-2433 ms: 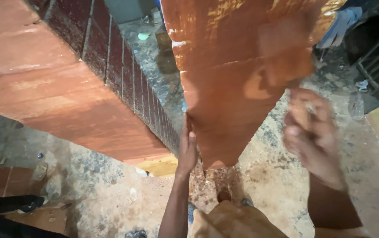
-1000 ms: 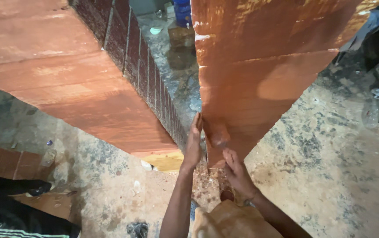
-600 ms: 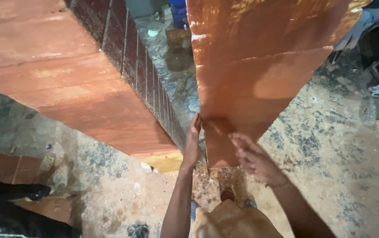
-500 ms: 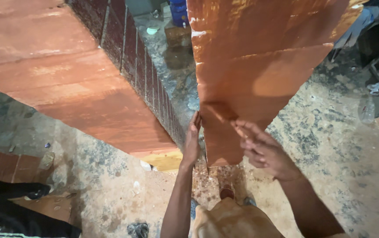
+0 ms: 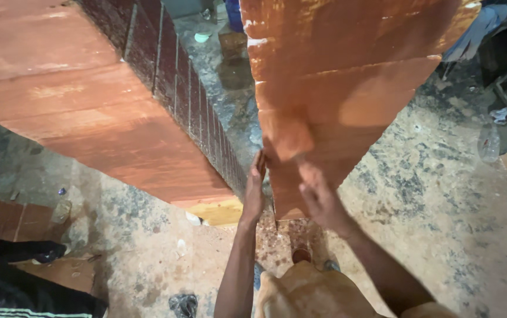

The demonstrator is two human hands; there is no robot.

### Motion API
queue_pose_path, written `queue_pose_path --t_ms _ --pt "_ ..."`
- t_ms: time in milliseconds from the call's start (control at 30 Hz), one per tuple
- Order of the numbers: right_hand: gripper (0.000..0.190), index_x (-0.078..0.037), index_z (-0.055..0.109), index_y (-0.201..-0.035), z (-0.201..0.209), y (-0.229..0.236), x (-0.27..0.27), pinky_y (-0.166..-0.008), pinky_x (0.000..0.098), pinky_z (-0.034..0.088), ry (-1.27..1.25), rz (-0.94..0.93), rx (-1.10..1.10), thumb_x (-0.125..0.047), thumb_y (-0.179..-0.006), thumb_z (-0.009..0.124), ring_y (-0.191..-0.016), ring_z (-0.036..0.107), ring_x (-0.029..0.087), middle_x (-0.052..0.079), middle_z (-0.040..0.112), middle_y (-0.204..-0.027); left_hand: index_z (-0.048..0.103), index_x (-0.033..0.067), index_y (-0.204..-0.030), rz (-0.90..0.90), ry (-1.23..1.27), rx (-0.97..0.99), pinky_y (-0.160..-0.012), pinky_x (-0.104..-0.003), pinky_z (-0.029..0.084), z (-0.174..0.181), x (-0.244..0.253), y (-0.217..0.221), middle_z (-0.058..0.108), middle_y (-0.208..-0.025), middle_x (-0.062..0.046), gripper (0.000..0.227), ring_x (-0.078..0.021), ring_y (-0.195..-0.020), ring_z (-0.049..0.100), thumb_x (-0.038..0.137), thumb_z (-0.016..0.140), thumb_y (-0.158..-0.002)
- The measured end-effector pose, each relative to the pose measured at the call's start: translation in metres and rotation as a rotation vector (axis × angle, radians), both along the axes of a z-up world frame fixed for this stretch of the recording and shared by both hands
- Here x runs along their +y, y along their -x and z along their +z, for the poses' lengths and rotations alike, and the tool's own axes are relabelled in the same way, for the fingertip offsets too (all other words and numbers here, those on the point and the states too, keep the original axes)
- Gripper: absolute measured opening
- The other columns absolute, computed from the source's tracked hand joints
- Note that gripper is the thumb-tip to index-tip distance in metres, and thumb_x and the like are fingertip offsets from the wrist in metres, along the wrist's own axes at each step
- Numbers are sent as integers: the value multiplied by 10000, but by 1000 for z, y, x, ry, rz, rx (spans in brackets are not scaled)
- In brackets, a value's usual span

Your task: The person paints a vertical wooden beam with reddish-brown paint using a brush. They repeatedly dip the brush into a small container and apply paint in steady strokes along the beam's surface.

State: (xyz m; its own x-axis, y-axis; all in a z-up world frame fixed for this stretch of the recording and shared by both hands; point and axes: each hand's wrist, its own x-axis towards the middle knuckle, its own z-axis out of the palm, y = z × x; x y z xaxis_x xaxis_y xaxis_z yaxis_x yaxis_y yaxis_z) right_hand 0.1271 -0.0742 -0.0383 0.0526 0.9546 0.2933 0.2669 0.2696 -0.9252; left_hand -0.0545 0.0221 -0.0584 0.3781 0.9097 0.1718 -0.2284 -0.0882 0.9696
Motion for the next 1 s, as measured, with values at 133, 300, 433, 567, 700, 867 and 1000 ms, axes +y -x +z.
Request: queue_pose_path --t_ms 133,300,433,567,700,867,1000 --pt "528 10 340 -1528 -139 -7 -33 -1216 352 313 220 -4 158 -69 -1027 487 -1514 371 270 205 412 -1593 165 -39 -1620 3 3 22 -1284 -443 121 -5 3 -1 189 -1703 -240 1032 -345 -1589 172 764 241 -977" --pt "669 -53 365 -1535 -217 -39 -70 -1146 297 337 229 51 371 52 -907 569 -1471 376 222 133 445 -1535 219 -61 -1606 69 -49 34 -1295 -444 147 -17 -1 -12 246 -1697 -243 1003 -347 -1590 211 746 274 -1012" --pt "400 -58 448 -1434 -137 -65 -65 -742 229 478 418 -67 343 -76 -1045 539 -1029 527 73 50 514 -1313 207 -60 -1615 65 -77 42 -1283 -431 130 -22 -1 -18 220 -1704 -231 941 -339 -1592 186 678 300 -1037" --pt "539 -112 440 -1487 10 -83 -68 -426 163 332 381 -19 456 -119 -961 558 -535 363 15 -20 639 -1068 213 -32 -1621 105 -72 149 -1276 -417 146 -26 -5 -19 231 -1706 -208 848 -324 -1588 194 597 311 -1060" --pt "606 -89 391 -1562 128 -92 -84 -410 172 385 108 13 392 -69 -974 535 -557 415 21 44 570 -986 212 1 -1625 164 -120 307 -1283 -404 144 -24 -8 -25 220 -1715 -193 773 -311 -1599 181 545 306 -1084" --pt "536 -105 337 -1536 146 -113 -84 -509 164 429 -234 -46 286 -32 -1037 518 -632 459 8 56 546 -1149 187 22 -1636 188 -148 270 -1268 -412 166 -17 -17 -27 209 -1715 -193 752 -320 -1589 183 514 318 -1083" --pt "440 -50 403 -1467 49 -122 -43 -565 184 386 -143 -208 321 2 -1057 555 -734 433 49 65 480 -1119 242 37 -1634 208 -111 227 -1266 -428 194 -8 -18 -29 272 -1705 -188 710 -322 -1585 229 482 330 -1088"
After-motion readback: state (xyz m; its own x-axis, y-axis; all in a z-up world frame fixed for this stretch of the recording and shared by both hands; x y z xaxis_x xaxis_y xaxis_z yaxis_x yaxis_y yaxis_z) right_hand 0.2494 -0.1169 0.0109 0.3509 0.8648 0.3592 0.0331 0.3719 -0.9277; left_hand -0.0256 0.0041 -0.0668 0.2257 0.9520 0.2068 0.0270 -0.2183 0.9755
